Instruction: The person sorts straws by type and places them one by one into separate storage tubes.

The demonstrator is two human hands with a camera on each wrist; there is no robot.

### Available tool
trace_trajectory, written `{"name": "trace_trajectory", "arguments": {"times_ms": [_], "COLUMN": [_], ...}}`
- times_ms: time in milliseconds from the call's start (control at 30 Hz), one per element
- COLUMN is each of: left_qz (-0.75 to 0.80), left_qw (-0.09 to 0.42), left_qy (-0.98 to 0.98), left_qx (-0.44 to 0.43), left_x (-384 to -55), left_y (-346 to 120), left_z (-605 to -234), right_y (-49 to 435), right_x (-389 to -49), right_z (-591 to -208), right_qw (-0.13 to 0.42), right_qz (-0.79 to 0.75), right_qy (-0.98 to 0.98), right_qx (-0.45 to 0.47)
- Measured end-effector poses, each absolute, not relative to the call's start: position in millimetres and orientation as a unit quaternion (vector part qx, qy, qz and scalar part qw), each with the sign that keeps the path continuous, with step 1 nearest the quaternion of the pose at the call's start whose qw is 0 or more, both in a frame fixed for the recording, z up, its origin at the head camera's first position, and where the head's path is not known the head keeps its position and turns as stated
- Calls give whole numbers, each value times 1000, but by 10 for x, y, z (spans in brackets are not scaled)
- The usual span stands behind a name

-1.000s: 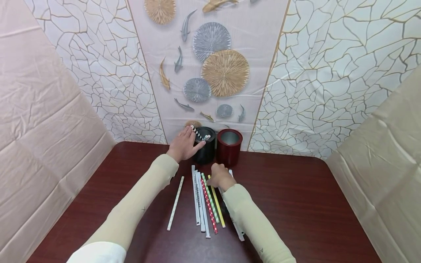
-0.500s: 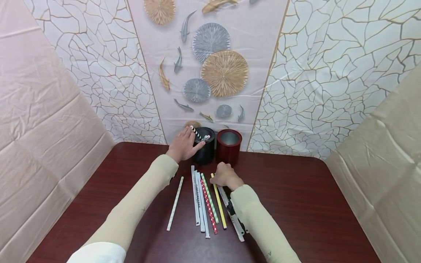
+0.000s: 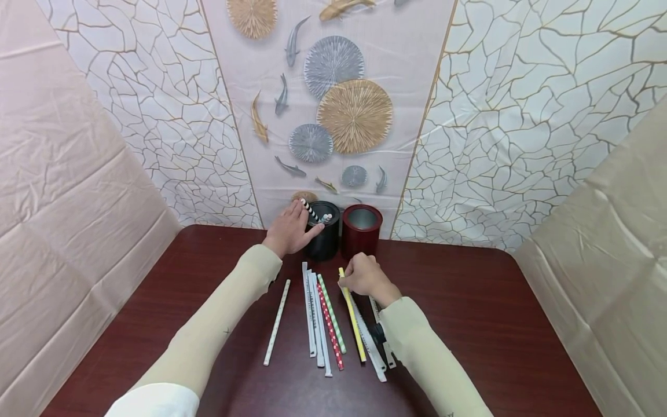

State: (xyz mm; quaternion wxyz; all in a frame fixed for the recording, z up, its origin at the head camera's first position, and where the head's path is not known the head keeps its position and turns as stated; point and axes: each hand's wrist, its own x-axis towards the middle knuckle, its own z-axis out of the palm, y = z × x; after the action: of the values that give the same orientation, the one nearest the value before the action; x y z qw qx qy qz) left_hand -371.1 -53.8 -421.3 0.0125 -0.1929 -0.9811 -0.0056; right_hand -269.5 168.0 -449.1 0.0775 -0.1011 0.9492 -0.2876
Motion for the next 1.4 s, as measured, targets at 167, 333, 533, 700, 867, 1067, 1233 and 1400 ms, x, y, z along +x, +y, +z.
{"name": "trace_trajectory", "arguments": {"times_ms": [167,333,533,700,867,1067,1233,1400], "left_qz": [-5,-8,-8,-11,-11,-10,-10,-5], "left_qw": [8,20,21,20,21,25,24,20], "left_qy": [-982,-980,-981,-981,-980,-980,-980,-980], "left_qx": [-191,-196,-193,-195,-195,-198,-198,-197], "left_x": [-3715,-3693,-3682,-3690,-3693,-3700,-3700,-3706], "left_y": [-542,-538,-538,-539,-539,-541,-546,-546], "left_z": [-4212,-4203,-4213,-4220,-4205,-4213,-4206,-4204], "right_y": [1707,1732,1743,1750,1755,1737,1710,1693], "right_x": [-2667,-2613,-2532,-2484,-2467,-2464,-2475,-2481], "right_z": [-4369,-4170,-3877,-3640,-3432,-3215,-3062,-2932], "right_qw": [53,36,2,-34,-65,-105,-133,-159], "right_qz": [-298,-304,-292,-277,-273,-270,-285,-297], "right_qy": [945,942,941,940,937,931,922,912], "right_qx": [-121,-140,-170,-196,-210,-221,-226,-234]}}
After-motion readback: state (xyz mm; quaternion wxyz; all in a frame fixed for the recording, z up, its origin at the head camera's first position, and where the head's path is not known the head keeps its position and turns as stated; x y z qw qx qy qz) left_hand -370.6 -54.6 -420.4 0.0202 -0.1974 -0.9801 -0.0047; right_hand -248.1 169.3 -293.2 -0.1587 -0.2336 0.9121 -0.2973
